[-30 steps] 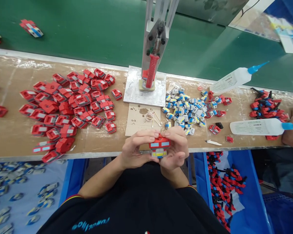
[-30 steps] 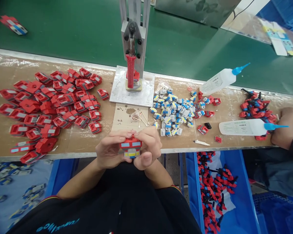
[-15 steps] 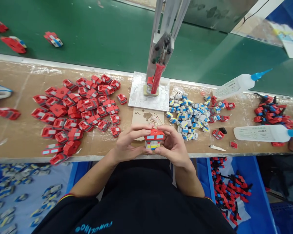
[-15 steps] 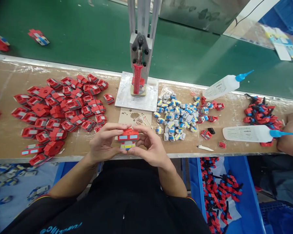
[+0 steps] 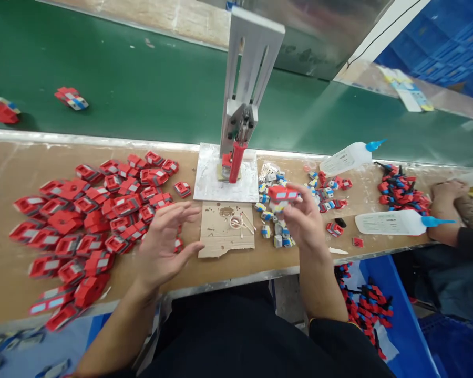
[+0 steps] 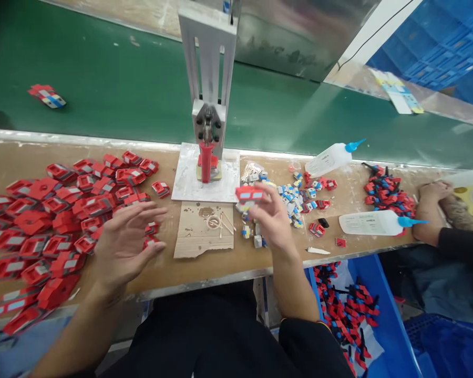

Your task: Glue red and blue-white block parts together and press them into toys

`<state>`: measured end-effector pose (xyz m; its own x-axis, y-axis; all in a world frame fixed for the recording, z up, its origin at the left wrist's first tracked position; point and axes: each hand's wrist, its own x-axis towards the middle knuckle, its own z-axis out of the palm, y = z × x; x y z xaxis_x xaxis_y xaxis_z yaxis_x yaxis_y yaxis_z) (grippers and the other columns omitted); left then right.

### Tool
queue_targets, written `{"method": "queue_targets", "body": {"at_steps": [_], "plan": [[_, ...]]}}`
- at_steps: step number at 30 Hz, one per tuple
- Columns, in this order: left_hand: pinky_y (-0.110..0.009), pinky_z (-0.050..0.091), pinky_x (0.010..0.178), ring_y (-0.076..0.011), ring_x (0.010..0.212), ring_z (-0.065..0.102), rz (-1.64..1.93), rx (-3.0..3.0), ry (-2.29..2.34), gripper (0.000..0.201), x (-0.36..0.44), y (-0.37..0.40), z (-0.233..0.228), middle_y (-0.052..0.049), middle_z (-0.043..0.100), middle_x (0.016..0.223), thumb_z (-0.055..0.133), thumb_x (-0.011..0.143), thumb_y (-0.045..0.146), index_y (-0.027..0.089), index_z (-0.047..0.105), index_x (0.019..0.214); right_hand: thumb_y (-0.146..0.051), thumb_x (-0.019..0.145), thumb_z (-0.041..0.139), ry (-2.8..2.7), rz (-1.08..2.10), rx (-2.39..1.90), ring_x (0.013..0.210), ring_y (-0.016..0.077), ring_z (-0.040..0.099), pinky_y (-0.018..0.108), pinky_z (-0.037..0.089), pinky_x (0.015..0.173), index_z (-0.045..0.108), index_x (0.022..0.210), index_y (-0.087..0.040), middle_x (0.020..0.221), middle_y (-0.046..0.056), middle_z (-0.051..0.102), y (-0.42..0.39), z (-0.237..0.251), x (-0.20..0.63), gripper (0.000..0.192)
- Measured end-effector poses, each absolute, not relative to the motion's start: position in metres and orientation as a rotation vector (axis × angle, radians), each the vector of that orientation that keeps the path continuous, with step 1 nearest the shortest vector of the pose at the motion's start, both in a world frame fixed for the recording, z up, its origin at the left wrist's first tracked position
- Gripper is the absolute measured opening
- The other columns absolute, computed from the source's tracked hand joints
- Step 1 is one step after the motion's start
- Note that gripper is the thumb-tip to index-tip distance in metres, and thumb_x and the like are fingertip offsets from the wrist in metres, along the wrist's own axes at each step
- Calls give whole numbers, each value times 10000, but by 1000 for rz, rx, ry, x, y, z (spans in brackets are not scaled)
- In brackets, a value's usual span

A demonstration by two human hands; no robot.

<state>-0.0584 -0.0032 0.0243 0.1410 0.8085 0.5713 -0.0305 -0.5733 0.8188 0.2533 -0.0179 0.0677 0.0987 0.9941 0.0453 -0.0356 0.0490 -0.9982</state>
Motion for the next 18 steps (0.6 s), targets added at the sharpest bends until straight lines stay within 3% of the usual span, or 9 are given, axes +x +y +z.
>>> {"method": "queue_targets", "body": {"at_steps": [3, 7, 9, 13, 18], "plan": [[-358, 706, 871, -246, 1055, 810, 1540, 1581, 911, 621, -76, 3, 23, -55, 714, 1293, 873, 835, 164, 378, 676, 1383, -330, 905, 662, -1258, 913, -1407, 890, 201, 704, 331, 559, 693, 543, 1404, -384, 1107, 40, 741, 60, 68, 300, 515], [-410, 735, 786, -260, 920, 827, 1606, 1453, 1107, 610, -89, 4, 32, 2, 762, 1157, 860, 756, 130, 467, 762, 1255, -232, 898, 547, -1624, 625, -1941, 860, 226, 685, 373, 573, 776, 434, 1504, -208, 955, 69, 712, 178, 69, 335, 617], [-496, 738, 766, -292, 860, 821, 1632, 1433, 1208, 602, -91, 0, 40, 11, 759, 1117, 853, 721, 156, 510, 785, 1203, -209, 905, 551, -1928, 426, -2210, 971, 270, 696, 416, 577, 874, 382, 1547, -159, 1024, 117, 721, 221, 70, 337, 665], [-634, 702, 834, -341, 859, 803, 1587, 1439, 1379, 558, -96, -11, 51, 10, 729, 1104, 820, 737, 235, 588, 778, 1167, -154, 829, 672, -2171, 324, -2356, 1162, 379, 672, 510, 543, 993, 465, 1517, -134, 1234, 250, 689, 262, 65, 326, 718], [-588, 685, 858, -317, 945, 783, 1427, 1653, 1409, 504, -109, -10, 53, 10, 700, 1158, 744, 855, 303, 624, 700, 1241, -152, 840, 694, -2273, 333, -2356, 1285, 405, 623, 546, 515, 1059, 419, 1587, -177, 1407, 265, 621, 264, 60, 326, 796]]}}
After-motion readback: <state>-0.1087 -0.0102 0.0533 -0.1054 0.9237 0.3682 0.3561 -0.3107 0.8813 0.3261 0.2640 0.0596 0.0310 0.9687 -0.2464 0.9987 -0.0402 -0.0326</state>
